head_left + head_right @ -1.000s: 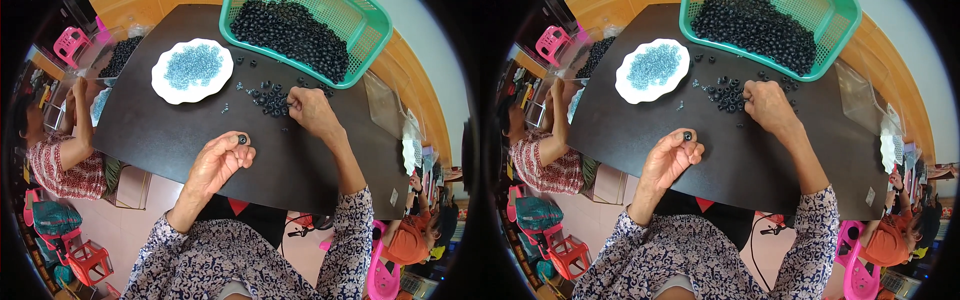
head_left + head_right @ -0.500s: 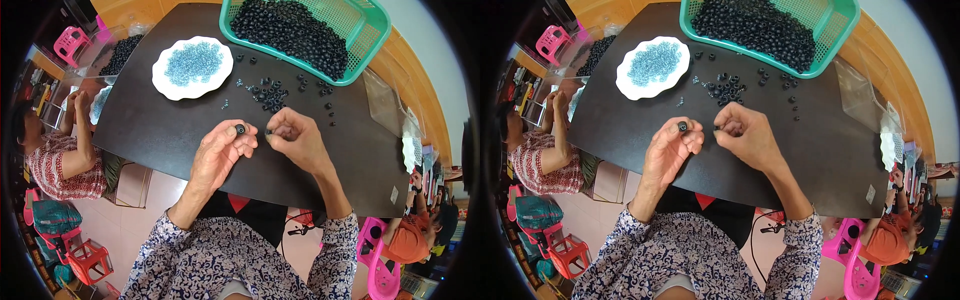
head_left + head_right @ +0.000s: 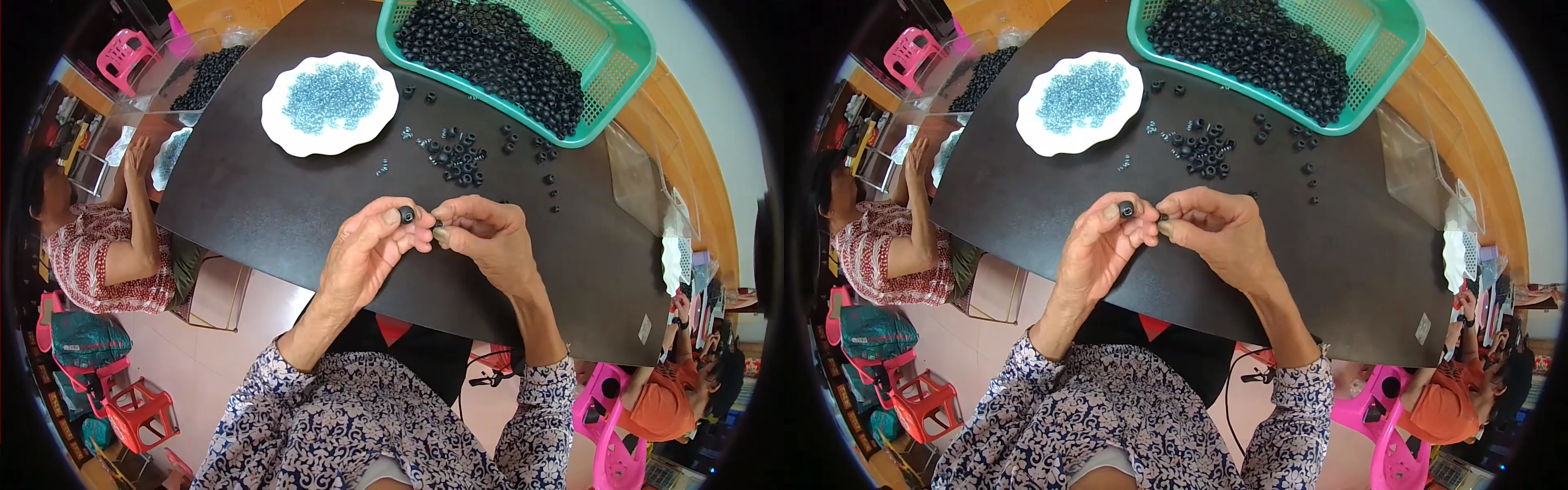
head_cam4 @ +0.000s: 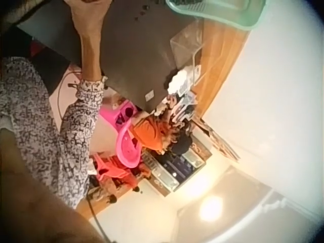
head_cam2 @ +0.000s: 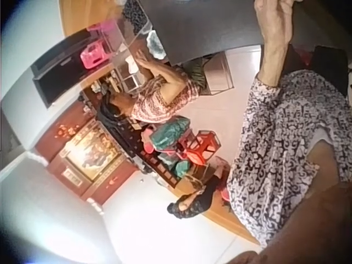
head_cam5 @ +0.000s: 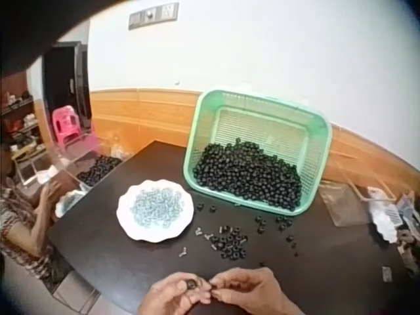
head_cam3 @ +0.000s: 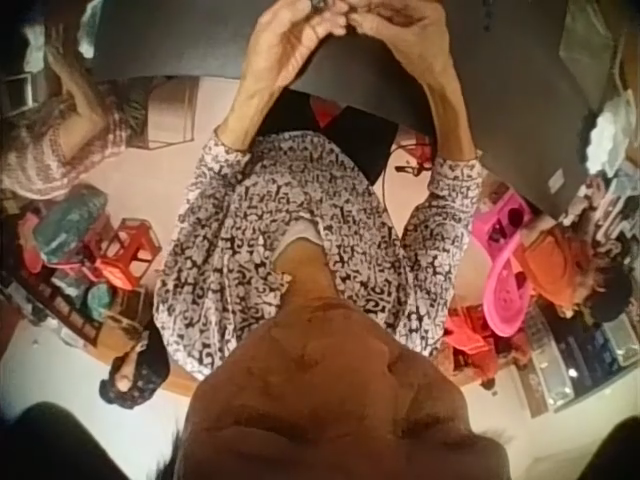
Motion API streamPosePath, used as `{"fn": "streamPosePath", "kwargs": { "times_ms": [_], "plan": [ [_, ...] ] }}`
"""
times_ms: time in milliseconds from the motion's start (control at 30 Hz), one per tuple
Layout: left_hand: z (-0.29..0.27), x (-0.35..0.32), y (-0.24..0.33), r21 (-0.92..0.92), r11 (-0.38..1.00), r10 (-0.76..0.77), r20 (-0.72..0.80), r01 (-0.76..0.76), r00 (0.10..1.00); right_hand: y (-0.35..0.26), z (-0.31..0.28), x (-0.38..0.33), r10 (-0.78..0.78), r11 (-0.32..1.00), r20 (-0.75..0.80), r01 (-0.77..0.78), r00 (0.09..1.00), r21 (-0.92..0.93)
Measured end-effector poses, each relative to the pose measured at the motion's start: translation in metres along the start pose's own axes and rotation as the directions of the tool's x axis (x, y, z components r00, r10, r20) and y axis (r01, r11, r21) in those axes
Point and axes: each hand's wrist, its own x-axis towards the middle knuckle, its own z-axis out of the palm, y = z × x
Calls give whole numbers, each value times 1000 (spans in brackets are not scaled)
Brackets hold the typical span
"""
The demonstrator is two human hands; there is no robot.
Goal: Assembling small hardware components by inserting a tiny blue part into a black circular housing.
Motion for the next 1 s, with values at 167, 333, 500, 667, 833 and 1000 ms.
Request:
{"fn": "streamPosePath", "kwargs": {
  "times_ms": [167, 333, 500, 667, 833, 1000],
  "plan": [
    [-4, 1, -5, -177, 984, 4, 10, -2, 1000, 10, 2, 1, -52, 996, -2, 52, 999, 69],
    [-4, 2, -5, -202, 979, 19, 12, -17, 1000, 11, 2, 2, -46, 991, 33, 41, 998, 125],
    [-3, 3, -4, -190, 981, 43, 16, -39, 999, 11, 5, 1, -89, 994, 14, 88, 996, 62],
    [2, 0, 1, -31, 997, 69, -69, -71, 995, 15, 9, 0, -149, 988, -41, 148, 988, -41],
    [5, -4, -1, 67, 994, 90, -74, -85, 993, 12, 13, -3, -163, 957, -95, 134, 982, -256],
    [5, -5, -3, 136, 986, 102, -47, -95, 994, 5, 17, -3, -299, 791, -18, 237, 954, -564]
  ]
}}
